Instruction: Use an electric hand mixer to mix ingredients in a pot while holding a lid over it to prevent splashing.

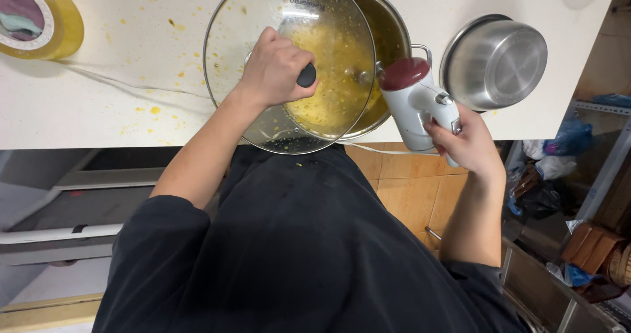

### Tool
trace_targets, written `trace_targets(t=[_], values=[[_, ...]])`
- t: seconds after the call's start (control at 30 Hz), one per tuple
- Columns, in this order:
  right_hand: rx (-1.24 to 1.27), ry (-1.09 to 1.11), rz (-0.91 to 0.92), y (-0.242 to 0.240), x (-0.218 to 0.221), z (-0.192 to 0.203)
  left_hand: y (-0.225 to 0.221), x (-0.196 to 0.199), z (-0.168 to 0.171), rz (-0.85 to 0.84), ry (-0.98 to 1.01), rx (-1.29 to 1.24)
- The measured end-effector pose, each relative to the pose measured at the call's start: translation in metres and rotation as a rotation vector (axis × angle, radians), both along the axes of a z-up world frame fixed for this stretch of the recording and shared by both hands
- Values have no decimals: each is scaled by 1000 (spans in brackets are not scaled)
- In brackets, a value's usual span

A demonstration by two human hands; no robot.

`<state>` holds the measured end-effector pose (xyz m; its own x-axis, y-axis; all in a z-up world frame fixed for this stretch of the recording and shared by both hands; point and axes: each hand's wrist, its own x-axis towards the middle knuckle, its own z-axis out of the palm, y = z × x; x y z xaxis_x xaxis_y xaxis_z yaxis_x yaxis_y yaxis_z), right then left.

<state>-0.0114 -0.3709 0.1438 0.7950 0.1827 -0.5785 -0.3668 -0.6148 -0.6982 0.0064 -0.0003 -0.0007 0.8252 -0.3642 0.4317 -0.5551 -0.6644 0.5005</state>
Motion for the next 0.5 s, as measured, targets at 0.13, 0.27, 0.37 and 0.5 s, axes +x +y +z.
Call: trace_targets(t=[0.13,0.27,0.37,0.5], values=[[-45,6,26,-8,-3,1,3,3,2,11,11,-6],[-21,14,56,-14,2,-1,5,5,3,16,16,7],[-35,-6,70,-16,12,-4,7,4,2,14,18,19],[-23,-9,118,-7,31,1,8,2,4,17,16,4]])
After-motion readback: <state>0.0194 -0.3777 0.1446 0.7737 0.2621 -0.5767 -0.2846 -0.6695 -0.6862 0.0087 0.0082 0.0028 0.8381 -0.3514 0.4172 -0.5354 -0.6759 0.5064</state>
